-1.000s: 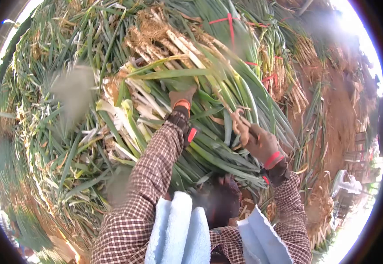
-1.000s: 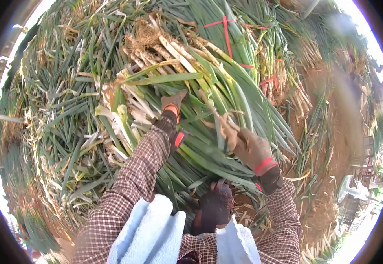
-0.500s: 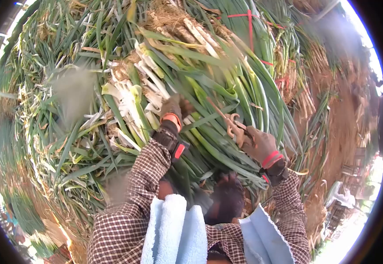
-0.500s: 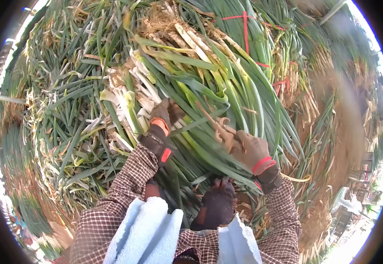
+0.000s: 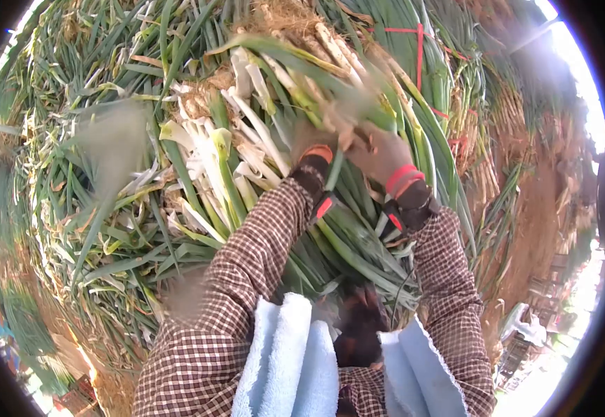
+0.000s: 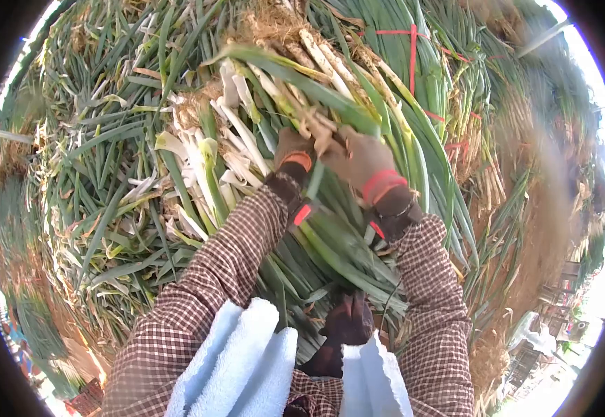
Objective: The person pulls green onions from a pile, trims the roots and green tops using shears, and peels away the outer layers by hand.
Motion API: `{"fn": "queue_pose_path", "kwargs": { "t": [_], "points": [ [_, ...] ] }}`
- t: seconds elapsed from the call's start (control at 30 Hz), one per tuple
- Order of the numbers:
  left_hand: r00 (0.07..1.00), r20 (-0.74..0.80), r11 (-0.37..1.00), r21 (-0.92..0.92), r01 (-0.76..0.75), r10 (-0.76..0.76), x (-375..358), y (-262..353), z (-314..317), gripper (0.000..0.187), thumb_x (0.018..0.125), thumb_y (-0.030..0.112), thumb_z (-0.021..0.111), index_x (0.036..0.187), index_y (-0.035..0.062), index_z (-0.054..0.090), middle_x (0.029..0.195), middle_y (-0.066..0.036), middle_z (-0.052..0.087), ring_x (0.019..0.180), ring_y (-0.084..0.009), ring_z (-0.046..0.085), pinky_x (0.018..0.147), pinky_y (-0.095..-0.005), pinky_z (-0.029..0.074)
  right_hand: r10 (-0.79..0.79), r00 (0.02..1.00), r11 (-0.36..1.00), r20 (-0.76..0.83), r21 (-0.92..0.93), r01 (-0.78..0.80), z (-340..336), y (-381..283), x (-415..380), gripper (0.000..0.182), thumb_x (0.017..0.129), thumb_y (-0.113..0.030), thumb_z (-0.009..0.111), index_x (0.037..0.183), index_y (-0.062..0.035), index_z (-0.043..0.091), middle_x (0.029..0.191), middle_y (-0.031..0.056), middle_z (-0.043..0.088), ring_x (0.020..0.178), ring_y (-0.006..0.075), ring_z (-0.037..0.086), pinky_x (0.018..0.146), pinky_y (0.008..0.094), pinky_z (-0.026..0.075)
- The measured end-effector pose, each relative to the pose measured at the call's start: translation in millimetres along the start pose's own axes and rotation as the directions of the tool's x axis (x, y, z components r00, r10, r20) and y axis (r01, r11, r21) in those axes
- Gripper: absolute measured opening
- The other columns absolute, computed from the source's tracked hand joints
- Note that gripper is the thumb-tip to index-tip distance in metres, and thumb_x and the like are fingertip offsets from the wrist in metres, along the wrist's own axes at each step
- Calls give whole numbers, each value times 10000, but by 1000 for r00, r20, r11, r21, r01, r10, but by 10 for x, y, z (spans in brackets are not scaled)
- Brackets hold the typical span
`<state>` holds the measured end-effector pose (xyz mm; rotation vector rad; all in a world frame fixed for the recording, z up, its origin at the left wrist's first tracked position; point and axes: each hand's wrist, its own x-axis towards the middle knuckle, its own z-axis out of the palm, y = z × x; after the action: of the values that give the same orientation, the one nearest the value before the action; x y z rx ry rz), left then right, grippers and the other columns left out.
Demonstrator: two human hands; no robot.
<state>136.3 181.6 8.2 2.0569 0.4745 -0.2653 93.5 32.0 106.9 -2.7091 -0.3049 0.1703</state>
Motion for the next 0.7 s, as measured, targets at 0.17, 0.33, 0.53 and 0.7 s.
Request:
{"fn": "queue_pose_path", "kwargs": {
  "t": [0.17,0.33,0.53,0.7],
  "points": [
    [993,59,947,-302,111,-98,-132,-187,-126,432,745,211,809,1025,-23,576,883,-172,685,716,-236,684,635,-385,544,-5,999,998,43,61,2,-259,-43,-551,371,801,-373,739,1007,-91,614,807,175,668,749,395,665,641,449,517],
    [942,154,921,-216,325,-297,-569,-96,-480,535,732,348,836,1107,24,635,1045,-178,714,983,-322,694,866,-386,532,-22,996,999,90,38,19,-255,4,-1251,371,766,-320,768,994,-92,583,845,153,681,752,387,669,637,446,522],
    [960,21,940,-199,278,-280,-545,-18,-438,445,773,159,788,1113,-2,551,932,-154,685,842,-270,686,742,-374,534,48,989,998,143,-36,-43,-184,8,-1101,380,786,-349,756,1011,-96,581,796,158,682,728,384,674,633,459,522],
    [971,60,939,-245,240,-233,-551,-24,-496,538,773,198,809,1196,-5,544,1023,-173,686,918,-279,686,796,-376,540,-57,990,995,133,-74,67,-168,-141,-706,404,797,-398,744,982,-80,577,753,159,678,708,383,675,618,469,520]
  ]
}}
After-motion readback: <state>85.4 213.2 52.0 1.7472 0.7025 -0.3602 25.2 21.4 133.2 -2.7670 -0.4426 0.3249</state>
